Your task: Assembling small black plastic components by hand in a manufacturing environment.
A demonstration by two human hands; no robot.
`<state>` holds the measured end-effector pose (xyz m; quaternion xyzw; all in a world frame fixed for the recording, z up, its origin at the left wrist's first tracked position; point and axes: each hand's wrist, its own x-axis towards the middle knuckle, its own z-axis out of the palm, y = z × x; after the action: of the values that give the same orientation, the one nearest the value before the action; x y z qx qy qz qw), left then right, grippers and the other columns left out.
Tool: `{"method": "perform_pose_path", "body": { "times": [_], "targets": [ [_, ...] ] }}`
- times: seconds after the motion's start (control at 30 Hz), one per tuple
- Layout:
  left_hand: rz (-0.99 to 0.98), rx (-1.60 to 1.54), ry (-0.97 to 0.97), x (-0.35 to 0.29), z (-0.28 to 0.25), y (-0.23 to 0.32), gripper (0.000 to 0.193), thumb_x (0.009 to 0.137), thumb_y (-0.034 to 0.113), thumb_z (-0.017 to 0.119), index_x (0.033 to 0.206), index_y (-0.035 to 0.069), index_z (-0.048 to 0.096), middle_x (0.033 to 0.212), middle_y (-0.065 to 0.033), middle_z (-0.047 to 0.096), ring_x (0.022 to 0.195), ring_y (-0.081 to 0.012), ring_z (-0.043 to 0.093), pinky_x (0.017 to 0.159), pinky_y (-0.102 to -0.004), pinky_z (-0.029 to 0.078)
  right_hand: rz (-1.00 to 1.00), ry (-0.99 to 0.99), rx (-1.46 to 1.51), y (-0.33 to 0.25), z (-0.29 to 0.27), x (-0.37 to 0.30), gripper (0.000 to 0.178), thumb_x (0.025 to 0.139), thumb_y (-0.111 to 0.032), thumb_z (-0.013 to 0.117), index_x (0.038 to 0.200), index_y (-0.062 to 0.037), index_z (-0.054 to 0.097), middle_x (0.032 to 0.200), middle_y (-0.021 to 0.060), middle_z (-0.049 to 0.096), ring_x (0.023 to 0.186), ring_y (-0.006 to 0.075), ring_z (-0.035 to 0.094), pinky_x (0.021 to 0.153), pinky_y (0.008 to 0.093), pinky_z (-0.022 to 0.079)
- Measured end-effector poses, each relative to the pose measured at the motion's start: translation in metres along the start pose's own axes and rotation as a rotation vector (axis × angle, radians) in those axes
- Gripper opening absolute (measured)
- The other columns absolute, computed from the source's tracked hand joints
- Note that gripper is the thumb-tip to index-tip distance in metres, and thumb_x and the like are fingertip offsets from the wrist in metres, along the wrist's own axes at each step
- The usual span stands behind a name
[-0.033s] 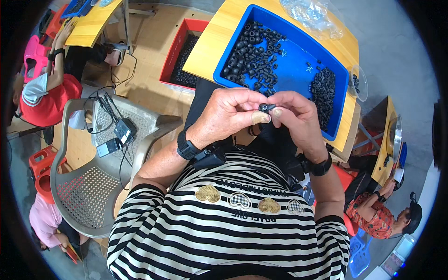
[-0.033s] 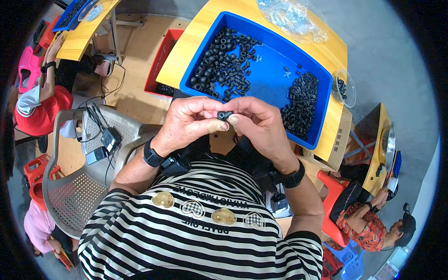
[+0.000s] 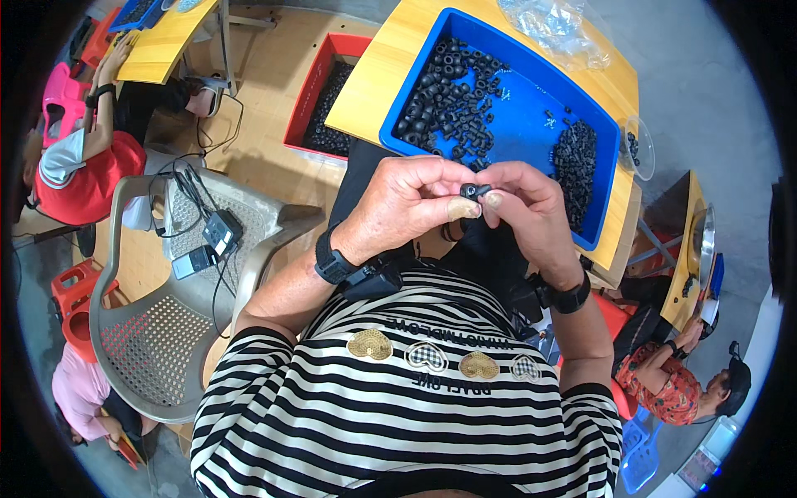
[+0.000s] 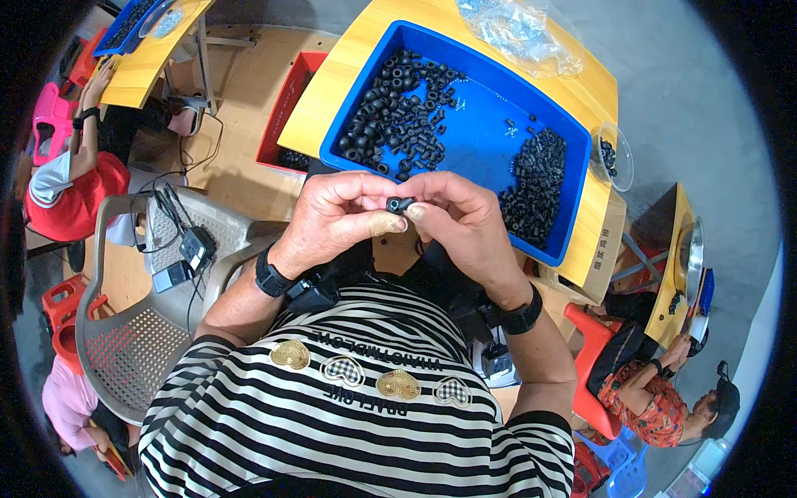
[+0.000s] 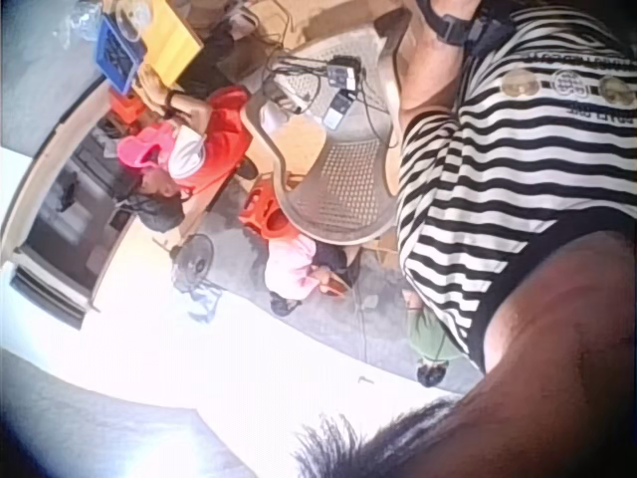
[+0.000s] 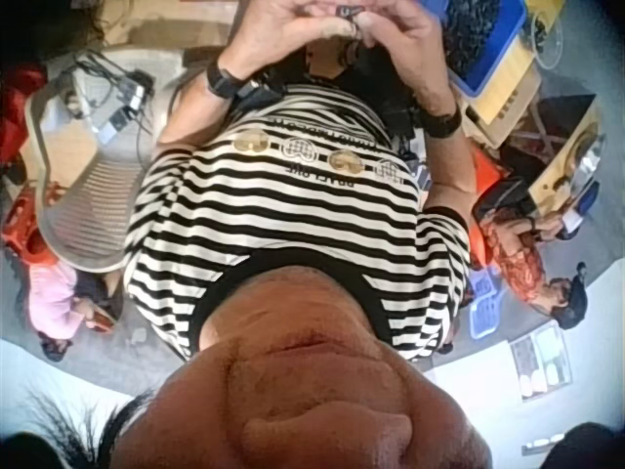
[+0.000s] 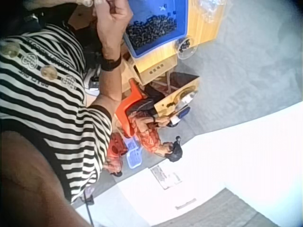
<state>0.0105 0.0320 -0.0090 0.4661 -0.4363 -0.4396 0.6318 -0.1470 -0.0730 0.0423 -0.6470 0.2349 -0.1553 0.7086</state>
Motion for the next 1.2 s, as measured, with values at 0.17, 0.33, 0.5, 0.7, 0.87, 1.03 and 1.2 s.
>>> {"method": "perform_pose_path", "body": {
  "times": [0.17,0.33,0.5,0.7,0.87,1.03,1.2],
  "targets": [
    [-0.003,0.000,0.014,-0.002,0.001,0.000,0.023,0.076,0.008,0.075,0.097,0.003,0.067,0.073,0.0021,0.059,0.065,-0.0020,0.053,0.059,-0.0184,0.046,-0.013,0.003,0.036,0.003,0.001,-0.001,0.019,0.087,-0.001,0.056,0.106,-0.0022,0.061,0.085,-0.0001,0.061,0.067,0.0033,0.051,0.059,0.0179,0.043],
    [-0.017,0.007,0.014,-0.002,0.002,0.003,0.023,0.075,0.007,0.075,0.097,0.003,0.068,0.072,0.0013,0.059,0.064,-0.0025,0.054,0.059,-0.0184,0.046,-0.052,0.019,-0.008,0.003,0.003,-0.002,0.019,0.087,-0.001,0.058,0.105,-0.0019,0.061,0.087,0.0009,0.060,0.070,0.0036,0.052,0.060,0.0176,0.043],
    [0.013,0.026,0.036,-0.002,0.002,0.002,0.022,0.075,0.006,0.075,0.095,0.003,0.068,0.072,0.0004,0.060,0.064,-0.0030,0.056,0.059,-0.0188,0.047,-0.111,0.070,-0.127,0.004,0.005,-0.002,0.018,0.086,-0.002,0.060,0.104,-0.0008,0.061,0.089,0.0018,0.059,0.074,0.0043,0.054,0.063,0.0177,0.045],
    [0.031,0.078,0.050,-0.003,0.001,0.003,0.023,0.074,0.007,0.075,0.095,0.003,0.068,0.070,0.0012,0.058,0.062,-0.0033,0.053,0.058,-0.0191,0.045,-0.101,0.126,-0.056,0.001,0.008,-0.008,0.017,0.084,0.002,0.063,0.100,0.0006,0.060,0.088,0.0006,0.061,0.078,0.0048,0.057,0.068,0.0182,0.047],
    [0.060,0.128,0.052,-0.003,0.001,0.004,0.023,0.074,0.009,0.076,0.095,0.003,0.068,0.069,0.0010,0.057,0.062,-0.0035,0.052,0.057,-0.0191,0.044,-0.146,0.168,-0.113,-0.001,0.014,-0.010,0.015,0.083,0.001,0.064,0.098,-0.0006,0.060,0.084,-0.0003,0.061,0.074,0.0045,0.056,0.065,0.0176,0.046],
    [0.082,0.165,0.042,-0.002,0.002,0.008,0.022,0.075,0.011,0.076,0.094,0.003,0.068,0.069,0.0011,0.057,0.061,-0.0035,0.051,0.056,-0.0192,0.044,-0.259,0.177,-0.319,0.007,0.013,-0.008,0.014,0.080,0.000,0.067,0.093,-0.0022,0.062,0.081,0.0007,0.061,0.068,0.0043,0.055,0.059,0.0181,0.045],
    [0.054,0.167,0.029,-0.006,0.003,0.013,0.023,0.076,0.008,0.075,0.097,0.003,0.068,0.071,0.0034,0.054,0.063,-0.0031,0.046,0.057,-0.0181,0.042,-0.334,0.225,-0.469,0.010,0.015,-0.006,0.013,0.076,0.000,0.070,0.087,-0.0031,0.063,0.079,0.0023,0.062,0.064,0.0056,0.055,0.055,0.0192,0.045]
  ]
}}
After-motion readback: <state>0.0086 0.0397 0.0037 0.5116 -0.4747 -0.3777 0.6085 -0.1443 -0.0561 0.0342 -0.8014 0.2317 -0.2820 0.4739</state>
